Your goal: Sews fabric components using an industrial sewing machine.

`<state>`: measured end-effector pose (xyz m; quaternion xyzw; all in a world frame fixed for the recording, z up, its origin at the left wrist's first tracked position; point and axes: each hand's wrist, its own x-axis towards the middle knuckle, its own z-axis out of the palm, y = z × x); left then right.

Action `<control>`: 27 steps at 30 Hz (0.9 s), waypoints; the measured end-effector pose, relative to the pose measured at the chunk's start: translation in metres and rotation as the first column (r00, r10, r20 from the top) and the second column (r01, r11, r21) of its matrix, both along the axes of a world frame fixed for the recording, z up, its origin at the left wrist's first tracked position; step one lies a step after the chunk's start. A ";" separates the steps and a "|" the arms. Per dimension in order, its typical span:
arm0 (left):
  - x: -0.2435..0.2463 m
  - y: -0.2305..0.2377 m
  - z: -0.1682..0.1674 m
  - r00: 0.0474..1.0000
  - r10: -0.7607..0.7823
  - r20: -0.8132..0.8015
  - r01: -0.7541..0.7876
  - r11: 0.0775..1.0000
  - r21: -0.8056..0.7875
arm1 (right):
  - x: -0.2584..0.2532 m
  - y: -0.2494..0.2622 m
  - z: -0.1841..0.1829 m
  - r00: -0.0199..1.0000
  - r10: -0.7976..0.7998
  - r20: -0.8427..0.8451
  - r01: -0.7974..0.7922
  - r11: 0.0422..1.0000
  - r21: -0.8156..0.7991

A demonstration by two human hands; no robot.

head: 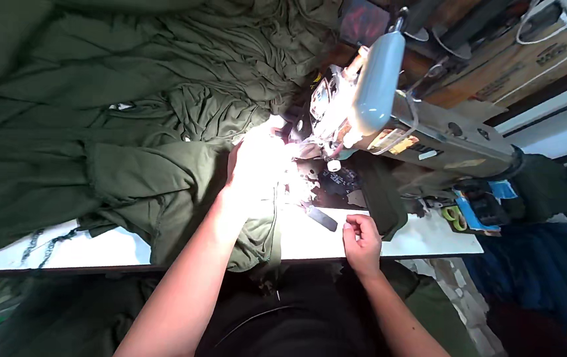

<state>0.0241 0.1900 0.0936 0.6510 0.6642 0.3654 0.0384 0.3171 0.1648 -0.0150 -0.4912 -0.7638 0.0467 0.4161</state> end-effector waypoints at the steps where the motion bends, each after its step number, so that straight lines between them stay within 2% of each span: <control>1: 0.003 0.003 -0.005 1.000 0.014 0.012 -0.014 0.999 0.031 | 0.000 0.000 0.000 1.000 -0.002 -0.001 0.002 1.000 0.007; 3: 0.011 0.005 -0.011 1.000 -0.007 0.022 0.006 0.999 0.045 | 0.000 -0.001 0.000 1.000 0.000 -0.003 0.000 1.000 0.014; 5: 0.022 0.006 -0.007 0.994 -0.021 0.103 0.028 0.997 -0.072 | 0.000 -0.001 0.000 1.000 0.007 -0.019 -0.007 1.000 0.023; 6: 0.028 0.007 -0.004 0.981 -0.015 0.194 0.044 0.988 -0.147 | -0.001 -0.001 0.000 0.999 0.012 -0.030 -0.011 1.000 0.022; 8: 0.037 0.007 -0.001 0.923 0.001 0.385 0.106 0.960 -0.258 | -0.001 -0.003 0.001 0.997 0.024 -0.069 -0.023 1.000 0.006; 11: 0.043 -0.010 -0.016 0.769 -0.019 0.640 0.203 0.955 -0.216 | -0.007 -0.004 0.016 0.973 0.076 -0.216 -0.092 0.994 -0.064; 15: 0.037 -0.031 -0.028 0.629 -0.031 0.777 0.267 0.947 -0.179 | -0.051 -0.005 0.055 0.867 0.220 -0.447 -0.354 0.904 -0.241; 16: 0.037 -0.037 -0.028 0.627 -0.016 0.779 0.275 0.940 -0.202 | -0.066 -0.004 0.066 0.834 0.209 -0.510 -0.407 0.857 -0.315; 18: 0.035 -0.051 -0.026 0.711 -0.012 0.703 0.270 0.928 -0.256 | -0.095 -0.001 0.087 0.729 0.154 -0.667 -0.536 0.735 -0.416; 20: 0.031 -0.063 -0.026 0.814 -0.072 0.576 0.270 0.925 -0.266 | -0.117 0.004 0.097 0.593 0.121 -0.796 -0.647 0.661 -0.381; 21: 0.027 -0.068 -0.025 0.861 -0.102 0.498 0.270 0.922 -0.277 | -0.125 0.004 0.099 0.564 0.124 -0.817 -0.655 0.670 -0.350; 22: 0.022 -0.071 -0.024 0.906 -0.139 0.399 0.264 0.924 -0.278 | -0.129 0.003 0.098 0.578 0.139 -0.804 -0.626 0.708 -0.327; 24: 0.011 -0.074 -0.020 0.958 -0.185 0.220 0.239 0.937 -0.256 | -0.132 0.005 0.092 0.683 0.199 -0.703 -0.517 0.811 -0.273; 26: 0.003 -0.067 -0.009 0.979 -0.136 0.149 0.169 0.957 -0.237 | -0.134 0.013 0.084 0.787 0.195 -0.586 -0.399 0.885 -0.242; 27: 0.001 -0.062 -0.002 0.981 -0.102 0.165 0.140 0.961 -0.237 | -0.135 0.018 0.081 0.829 0.184 -0.528 -0.347 0.911 -0.226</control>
